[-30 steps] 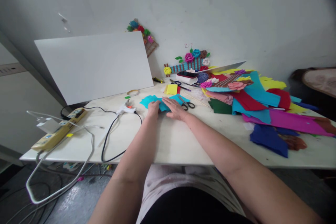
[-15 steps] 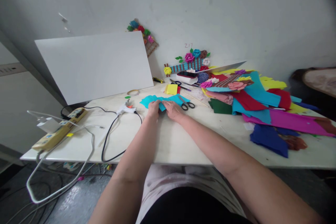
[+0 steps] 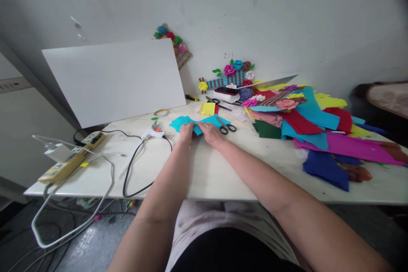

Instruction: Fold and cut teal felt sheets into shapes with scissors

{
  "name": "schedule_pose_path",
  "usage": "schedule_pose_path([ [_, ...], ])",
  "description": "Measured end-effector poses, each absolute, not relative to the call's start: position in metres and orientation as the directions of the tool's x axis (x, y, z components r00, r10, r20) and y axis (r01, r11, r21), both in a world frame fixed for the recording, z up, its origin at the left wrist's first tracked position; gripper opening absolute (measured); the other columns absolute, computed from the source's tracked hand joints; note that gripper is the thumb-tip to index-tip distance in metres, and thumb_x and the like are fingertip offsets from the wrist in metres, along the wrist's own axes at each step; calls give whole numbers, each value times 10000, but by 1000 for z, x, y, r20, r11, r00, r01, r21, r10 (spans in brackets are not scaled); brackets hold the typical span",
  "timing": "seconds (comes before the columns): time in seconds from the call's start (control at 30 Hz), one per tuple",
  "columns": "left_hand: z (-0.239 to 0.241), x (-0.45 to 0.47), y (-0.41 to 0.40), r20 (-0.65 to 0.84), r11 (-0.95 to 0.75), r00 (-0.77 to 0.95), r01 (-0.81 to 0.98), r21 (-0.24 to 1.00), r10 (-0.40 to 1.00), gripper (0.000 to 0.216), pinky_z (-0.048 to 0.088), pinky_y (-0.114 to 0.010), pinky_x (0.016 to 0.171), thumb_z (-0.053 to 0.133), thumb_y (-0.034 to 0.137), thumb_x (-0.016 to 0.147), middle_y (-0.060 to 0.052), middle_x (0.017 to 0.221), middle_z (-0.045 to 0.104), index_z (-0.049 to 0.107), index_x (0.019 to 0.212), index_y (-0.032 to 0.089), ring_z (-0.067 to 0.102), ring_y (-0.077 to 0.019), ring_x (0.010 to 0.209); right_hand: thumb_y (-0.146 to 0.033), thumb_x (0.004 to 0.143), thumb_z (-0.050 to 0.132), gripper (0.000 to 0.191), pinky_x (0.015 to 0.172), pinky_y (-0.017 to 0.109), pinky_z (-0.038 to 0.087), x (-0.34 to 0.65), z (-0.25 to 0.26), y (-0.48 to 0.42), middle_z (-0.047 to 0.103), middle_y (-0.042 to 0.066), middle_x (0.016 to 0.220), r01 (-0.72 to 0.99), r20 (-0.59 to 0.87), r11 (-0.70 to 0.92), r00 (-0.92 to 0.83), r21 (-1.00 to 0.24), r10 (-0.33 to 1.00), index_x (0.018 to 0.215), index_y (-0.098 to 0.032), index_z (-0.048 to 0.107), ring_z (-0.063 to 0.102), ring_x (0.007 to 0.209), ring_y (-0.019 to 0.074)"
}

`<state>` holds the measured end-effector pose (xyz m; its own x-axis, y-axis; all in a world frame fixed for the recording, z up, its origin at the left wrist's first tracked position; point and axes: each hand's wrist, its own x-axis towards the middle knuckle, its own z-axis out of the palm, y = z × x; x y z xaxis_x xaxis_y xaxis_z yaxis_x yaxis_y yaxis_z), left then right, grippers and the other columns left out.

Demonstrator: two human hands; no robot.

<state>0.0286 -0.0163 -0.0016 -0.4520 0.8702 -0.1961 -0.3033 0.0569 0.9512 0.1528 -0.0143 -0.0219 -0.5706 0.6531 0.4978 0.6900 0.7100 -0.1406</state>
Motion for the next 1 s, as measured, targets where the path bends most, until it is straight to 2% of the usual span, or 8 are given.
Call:
schedule_pose_path([
  [0.1, 0, 30, -17, -192, 115, -463, -188, 975, 865, 254, 427, -259, 573, 648, 127, 750, 0, 556, 425, 493, 556, 182, 573, -184, 682, -17, 856, 349, 517, 1028, 368, 423, 154, -23, -14, 599, 133, 1307, 679, 514, 720, -572, -139, 639, 1338, -106, 514, 582, 1150, 218],
  [0.23, 2, 31, -21, -173, 110, -409, -174, 979, 896, 237, 443, -239, 563, 658, 169, 770, 8, 569, 459, 509, 586, 187, 526, -138, 606, -29, 864, 351, 506, 1012, 390, 437, 154, -24, -13, 611, 136, 1287, 668, 529, 731, -573, -140, 625, 1334, -116, 516, 588, 1138, 228],
  [0.33, 5, 33, -25, -223, 128, -320, -293, 948, 921, 243, 477, -243, 584, 630, 214, 810, 8, 571, 486, 494, 609, 199, 530, -131, 586, -37, 874, 361, 481, 1009, 381, 438, 153, -24, -14, 609, 139, 1286, 667, 534, 731, -570, -142, 624, 1320, -111, 525, 584, 1144, 229],
  [0.43, 9, 36, -28, -294, 186, -184, -451, 873, 938, 184, 518, -270, 645, 584, 222, 843, -16, 609, 546, 526, 671, 197, 596, -159, 644, -43, 880, 384, 443, 1008, 369, 435, 152, -23, -15, 610, 160, 1274, 673, 531, 723, -560, -156, 636, 1293, -89, 538, 580, 1153, 233],
  [0.53, 12, 40, -30, -350, 242, -113, -527, 815, 930, 146, 538, -301, 676, 560, 215, 856, -36, 622, 574, 556, 712, 189, 628, -188, 681, -49, 879, 389, 434, 1018, 381, 426, 151, -24, -15, 607, 165, 1279, 672, 522, 725, -568, -151, 636, 1284, -79, 540, 574, 1161, 237],
  [0.77, 4, 42, -20, -364, 184, -195, -597, 781, 911, 128, 535, -253, 679, 534, 131, 862, -27, 638, 588, 548, 743, 176, 640, -162, 679, -61, 890, 350, 482, 1074, 387, 385, 150, -30, -11, 543, 151, 1375, 653, 514, 747, -600, -128, 613, 1345, -93, 508, 519, 1249, 215],
  [0.9, 2, 42, -16, -367, 172, -224, -593, 787, 903, 141, 534, -243, 712, 493, 129, 888, -33, 705, 622, 543, 770, 187, 658, -159, 772, -52, 897, 343, 495, 1091, 397, 371, 149, -28, -13, 524, 154, 1395, 675, 471, 724, -598, -140, 648, 1363, -99, 502, 486, 1293, 213],
  [1.0, 3, 43, -17, -394, 180, -252, -593, 785, 884, 116, 535, -284, 754, 498, 141, 891, -67, 789, 655, 555, 803, 189, 666, -193, 866, -46, 900, 339, 497, 1096, 387, 367, 149, -28, -13, 524, 150, 1396, 704, 447, 692, -573, -160, 687, 1367, -99, 499, 476, 1306, 205],
])
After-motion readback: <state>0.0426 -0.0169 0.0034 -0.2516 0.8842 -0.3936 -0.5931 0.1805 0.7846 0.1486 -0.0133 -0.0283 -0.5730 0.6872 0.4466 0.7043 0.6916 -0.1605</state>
